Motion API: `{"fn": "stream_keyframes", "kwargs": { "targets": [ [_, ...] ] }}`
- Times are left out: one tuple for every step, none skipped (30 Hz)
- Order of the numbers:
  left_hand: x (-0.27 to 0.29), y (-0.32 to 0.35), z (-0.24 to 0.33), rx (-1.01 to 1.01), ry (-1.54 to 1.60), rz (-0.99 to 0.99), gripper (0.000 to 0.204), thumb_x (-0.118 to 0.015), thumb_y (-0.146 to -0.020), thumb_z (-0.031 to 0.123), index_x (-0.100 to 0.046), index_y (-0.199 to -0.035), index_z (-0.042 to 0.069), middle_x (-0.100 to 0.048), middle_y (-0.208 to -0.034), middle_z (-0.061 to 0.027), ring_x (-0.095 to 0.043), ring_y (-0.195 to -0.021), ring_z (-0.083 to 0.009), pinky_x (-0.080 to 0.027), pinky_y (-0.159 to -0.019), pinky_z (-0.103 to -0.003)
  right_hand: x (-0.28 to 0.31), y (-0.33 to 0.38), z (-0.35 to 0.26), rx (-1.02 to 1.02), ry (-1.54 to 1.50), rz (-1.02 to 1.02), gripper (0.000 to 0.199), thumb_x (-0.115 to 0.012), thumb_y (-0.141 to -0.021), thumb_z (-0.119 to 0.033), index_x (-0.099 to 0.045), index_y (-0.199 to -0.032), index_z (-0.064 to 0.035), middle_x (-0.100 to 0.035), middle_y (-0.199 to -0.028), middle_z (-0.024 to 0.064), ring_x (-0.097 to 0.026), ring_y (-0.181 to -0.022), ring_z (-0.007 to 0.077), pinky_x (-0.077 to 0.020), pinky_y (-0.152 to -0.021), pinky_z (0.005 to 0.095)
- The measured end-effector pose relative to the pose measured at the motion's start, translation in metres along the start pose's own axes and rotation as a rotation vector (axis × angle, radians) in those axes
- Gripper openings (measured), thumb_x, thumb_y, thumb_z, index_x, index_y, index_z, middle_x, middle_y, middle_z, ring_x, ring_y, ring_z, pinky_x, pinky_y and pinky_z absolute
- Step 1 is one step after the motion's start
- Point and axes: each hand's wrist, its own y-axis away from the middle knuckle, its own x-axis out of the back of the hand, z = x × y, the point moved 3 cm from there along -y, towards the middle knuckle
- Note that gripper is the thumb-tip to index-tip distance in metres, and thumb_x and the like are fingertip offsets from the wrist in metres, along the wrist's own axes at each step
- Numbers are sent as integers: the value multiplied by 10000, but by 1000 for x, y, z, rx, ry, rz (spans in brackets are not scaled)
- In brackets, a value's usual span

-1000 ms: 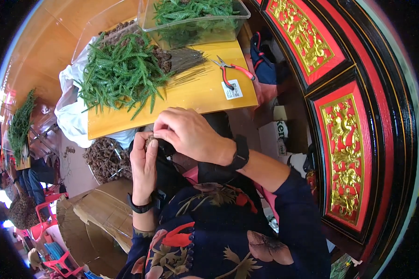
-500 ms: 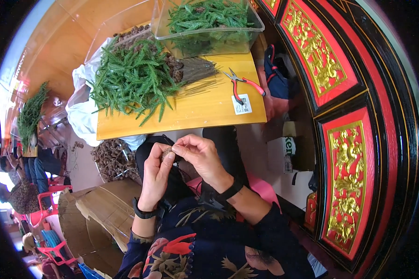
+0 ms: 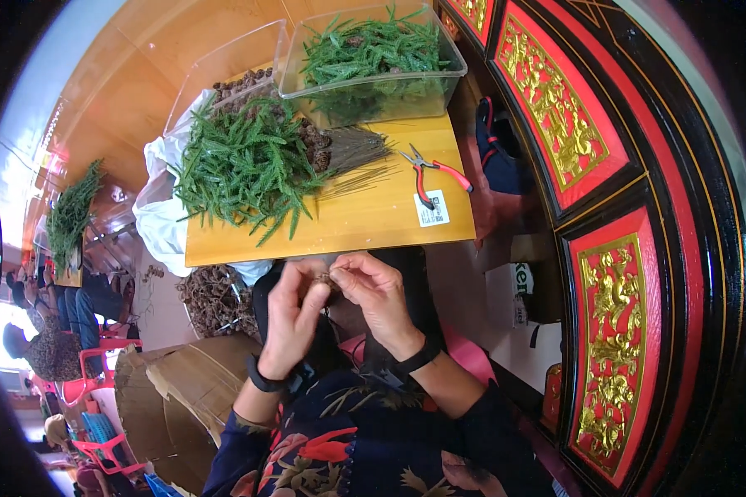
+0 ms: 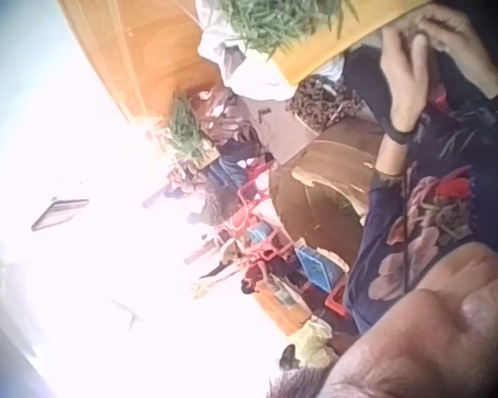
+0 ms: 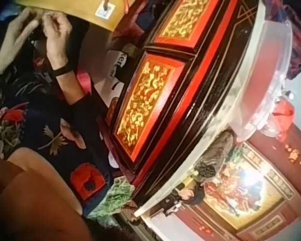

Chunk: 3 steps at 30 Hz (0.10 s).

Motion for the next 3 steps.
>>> {"fn": "stream_keyframes", "kwargs": {
  "targets": [
    [12,-8,-6,-5,-64,27,175,-555,-844,110,-497,-972,6,-573,-760,-86,-542,-638,-151,-432,-574,-266,2,0,1,-31,-55,-16,84,-575,-842,-87,-592,-911,-42,-563,-796,-13,-427,-594,35,-337,-522,177],
    [25,-17,-10,-10,-129,55,198,-559,-843,121,-498,-994,8,-581,-793,-81,-546,-653,-149,-436,-583,-261,4,-1,2,-27,-76,-36,100,-565,-847,-85,-594,-933,-42,-569,-830,3,-433,-605,40,-338,-524,179],
    [42,-31,-8,54,-128,141,228,-577,-838,145,-501,-1013,19,-593,-837,-81,-565,-713,-151,-444,-629,-247,7,-2,3,-22,-96,-52,118,-556,-852,-83,-595,-955,-43,-575,-864,20,-440,-616,44,-339,-526,180]
  ]
}}
